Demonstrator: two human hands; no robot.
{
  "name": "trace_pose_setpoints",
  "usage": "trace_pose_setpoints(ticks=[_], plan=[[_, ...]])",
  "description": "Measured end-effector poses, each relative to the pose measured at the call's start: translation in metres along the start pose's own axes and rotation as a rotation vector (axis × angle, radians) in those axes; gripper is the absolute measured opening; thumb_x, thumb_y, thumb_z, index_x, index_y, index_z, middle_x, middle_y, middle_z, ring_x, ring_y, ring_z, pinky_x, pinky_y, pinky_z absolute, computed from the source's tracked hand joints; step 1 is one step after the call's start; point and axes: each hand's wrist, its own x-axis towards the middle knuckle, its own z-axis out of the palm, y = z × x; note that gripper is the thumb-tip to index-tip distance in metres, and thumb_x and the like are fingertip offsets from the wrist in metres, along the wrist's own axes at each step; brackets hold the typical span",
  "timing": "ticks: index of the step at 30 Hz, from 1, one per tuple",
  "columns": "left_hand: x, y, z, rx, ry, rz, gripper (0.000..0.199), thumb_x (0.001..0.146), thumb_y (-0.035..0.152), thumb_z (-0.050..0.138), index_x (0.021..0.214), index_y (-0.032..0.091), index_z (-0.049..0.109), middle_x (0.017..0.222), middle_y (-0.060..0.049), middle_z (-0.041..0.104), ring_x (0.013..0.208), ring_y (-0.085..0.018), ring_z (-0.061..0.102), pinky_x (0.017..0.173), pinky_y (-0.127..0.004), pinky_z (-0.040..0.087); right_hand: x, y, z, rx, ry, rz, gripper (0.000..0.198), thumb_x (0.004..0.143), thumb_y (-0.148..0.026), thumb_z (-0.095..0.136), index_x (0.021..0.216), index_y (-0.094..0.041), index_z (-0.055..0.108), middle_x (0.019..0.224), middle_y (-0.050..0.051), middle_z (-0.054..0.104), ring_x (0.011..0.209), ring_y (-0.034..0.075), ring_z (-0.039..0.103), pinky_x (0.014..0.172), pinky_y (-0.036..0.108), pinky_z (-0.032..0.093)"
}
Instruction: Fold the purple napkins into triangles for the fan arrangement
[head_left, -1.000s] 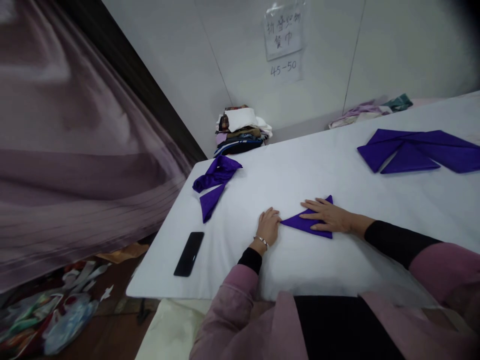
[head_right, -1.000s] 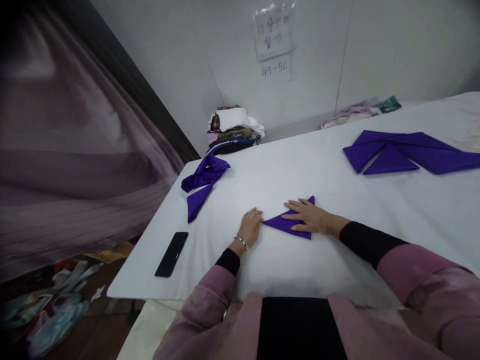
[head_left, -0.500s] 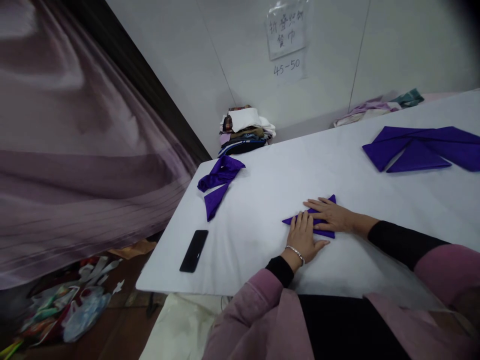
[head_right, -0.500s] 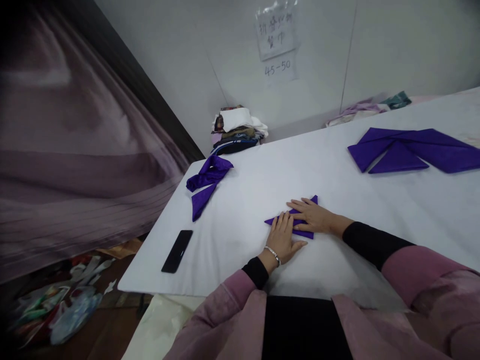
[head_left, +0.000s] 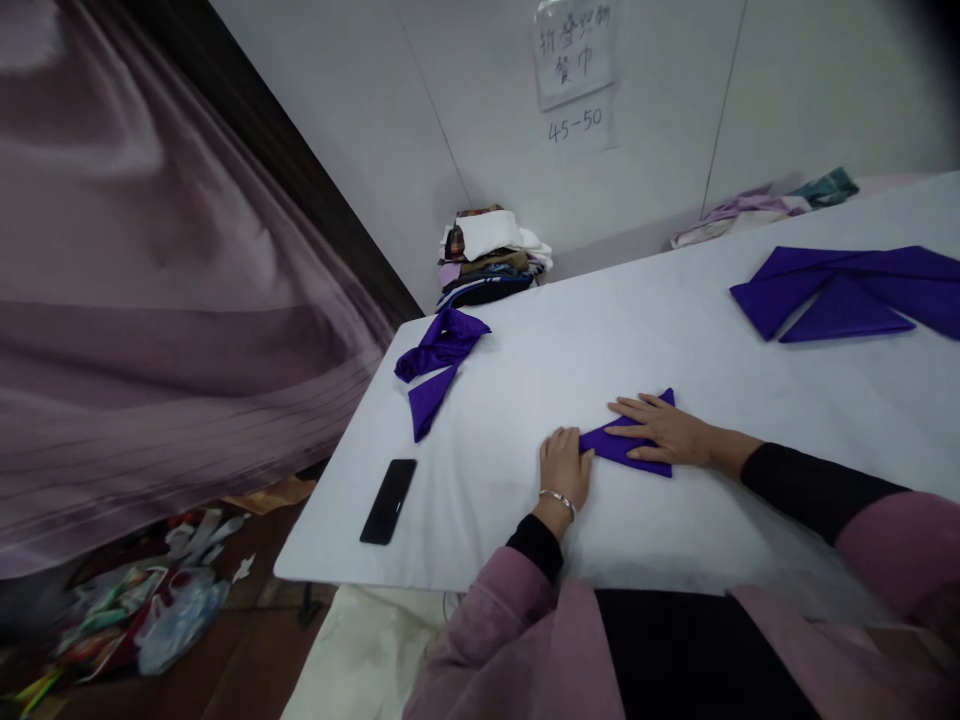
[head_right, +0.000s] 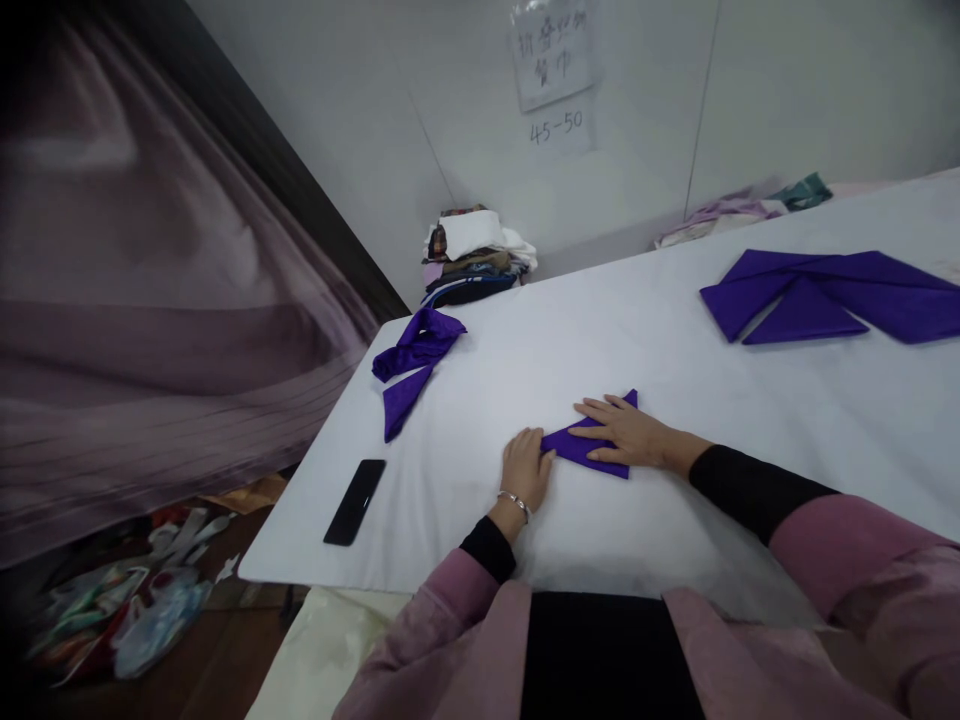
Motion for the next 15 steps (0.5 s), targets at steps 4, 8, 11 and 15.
trace_pose_setpoints(ticks=[4,8,11,15], plan=[[0.006,-0.008,-0.002,-0.120,0.105,-0.041,0.020,0.089,0.021,0.050,0.106,0.021,0.061,0.103,-0.005,0.064,0.101,-0.019,0.056,0.092,-0.038,0.042,0.000,0.000,0.000,0.005,-0.017,0.010,0.051,0.088,-0.054,0.045,0.137,-0.040,0.040,0.152,0.002,0.024,0.135,0.033,0.025,0.106,0.060,0.018],[0.014,-0.010,0.001,-0.143,0.147,-0.093,0.010,0.086,0.020,0.055,0.086,0.021,0.065,0.093,-0.003,0.063,0.094,-0.018,0.056,0.087,-0.036,0.043,0.000,0.001,-0.001,0.005,-0.017,0.011,0.052,0.088,-0.055,0.044,0.138,-0.041,0.039,0.153,0.000,0.022,0.136,0.033,0.025,0.107,0.059,0.017],[0.019,-0.015,0.000,-0.090,0.146,-0.138,0.011,0.084,0.018,0.056,0.078,0.020,0.064,0.094,-0.004,0.062,0.096,-0.019,0.054,0.087,-0.036,0.042,0.000,0.001,0.000,-0.006,-0.029,0.009,0.054,0.088,-0.056,0.044,0.139,-0.041,0.035,0.153,0.000,0.020,0.137,0.032,0.023,0.107,0.058,0.017],[0.018,-0.013,-0.008,-0.054,0.162,-0.156,0.012,0.085,0.016,0.052,0.079,0.019,0.062,0.101,-0.006,0.062,0.103,-0.020,0.053,0.092,-0.038,0.041,0.001,0.002,0.000,-0.007,-0.038,0.017,0.053,0.088,-0.056,0.044,0.139,-0.041,0.035,0.153,0.000,0.019,0.137,0.031,0.022,0.108,0.058,0.016]])
